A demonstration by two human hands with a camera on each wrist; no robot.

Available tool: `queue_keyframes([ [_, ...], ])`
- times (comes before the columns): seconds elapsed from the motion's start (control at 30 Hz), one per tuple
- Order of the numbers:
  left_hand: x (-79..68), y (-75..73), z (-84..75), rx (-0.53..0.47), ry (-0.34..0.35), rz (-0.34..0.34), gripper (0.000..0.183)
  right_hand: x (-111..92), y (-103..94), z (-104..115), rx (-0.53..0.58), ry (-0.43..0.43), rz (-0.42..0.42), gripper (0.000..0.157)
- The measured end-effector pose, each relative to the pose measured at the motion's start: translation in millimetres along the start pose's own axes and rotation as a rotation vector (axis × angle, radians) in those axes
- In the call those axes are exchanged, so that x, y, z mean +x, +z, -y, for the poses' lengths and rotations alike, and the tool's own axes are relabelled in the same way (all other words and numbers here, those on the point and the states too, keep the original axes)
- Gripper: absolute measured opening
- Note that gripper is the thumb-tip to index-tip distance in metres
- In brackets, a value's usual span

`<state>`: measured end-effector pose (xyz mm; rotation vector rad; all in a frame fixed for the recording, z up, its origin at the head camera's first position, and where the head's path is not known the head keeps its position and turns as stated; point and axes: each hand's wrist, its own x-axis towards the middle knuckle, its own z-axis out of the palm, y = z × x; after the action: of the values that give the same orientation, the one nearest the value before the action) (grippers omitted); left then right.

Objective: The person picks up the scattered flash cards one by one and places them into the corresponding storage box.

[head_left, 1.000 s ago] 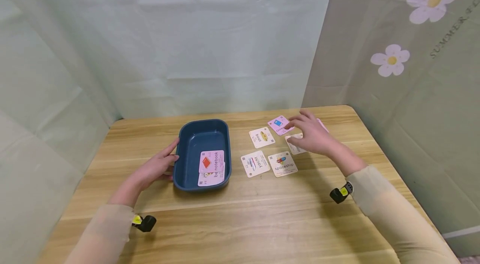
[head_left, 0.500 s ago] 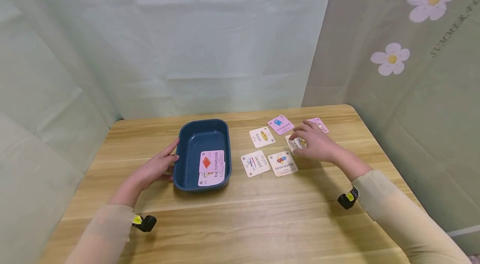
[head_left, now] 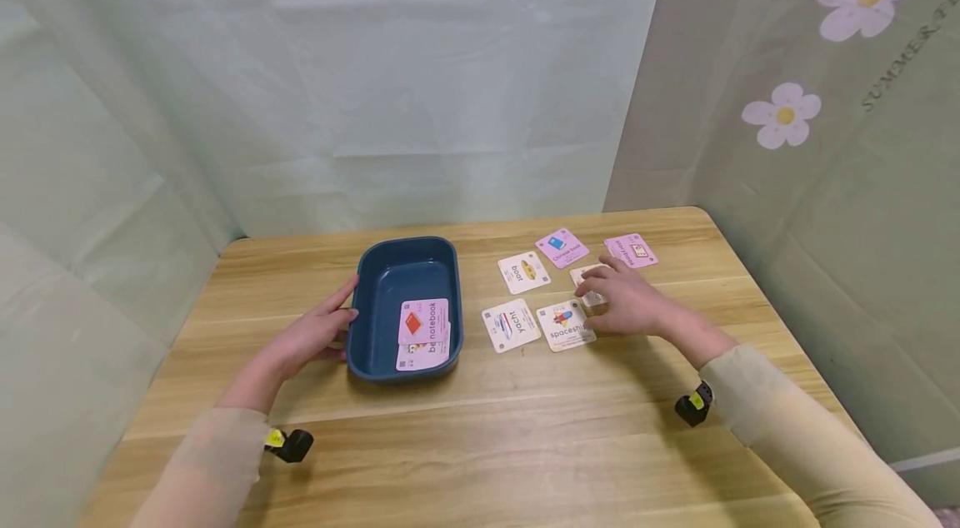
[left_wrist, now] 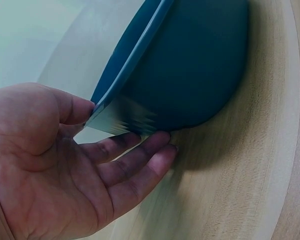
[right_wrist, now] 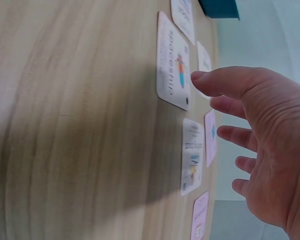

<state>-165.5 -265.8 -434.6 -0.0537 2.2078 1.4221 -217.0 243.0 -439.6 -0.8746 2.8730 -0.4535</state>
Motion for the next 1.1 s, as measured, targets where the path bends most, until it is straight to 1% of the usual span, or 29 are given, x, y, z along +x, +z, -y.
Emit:
queue_keyframes([
  [0.3,-0.1,0.0,0.6,0.000,0.013,0.003,0.067,-1.5,9.1,-3.5,-0.028,-0.003,0.036,0.052],
  [0.57,2.3,-1.3,2.9,-0.006,0.016,0.015,0.067,-2.5,11.4,-5.4,-0.006,-0.002,0.050,0.061],
  [0.73,1.8,-1.3,1.2,0.001,0.008,0.012,0.067,-1.6,13.2,-7.8,-0.018,-0.007,0.059,0.065],
  [1.0,1.5,-1.9,-0.5,0.020,-0.010,-0.002,0.067,0.4,15.9,-9.7,-0.034,0.010,0.092,0.071],
  [1.1,1.9,-1.7,-0.4,0.021,-0.014,-0.004,0.067,0.7,17.0,-10.3,-0.038,0.008,0.094,0.068],
])
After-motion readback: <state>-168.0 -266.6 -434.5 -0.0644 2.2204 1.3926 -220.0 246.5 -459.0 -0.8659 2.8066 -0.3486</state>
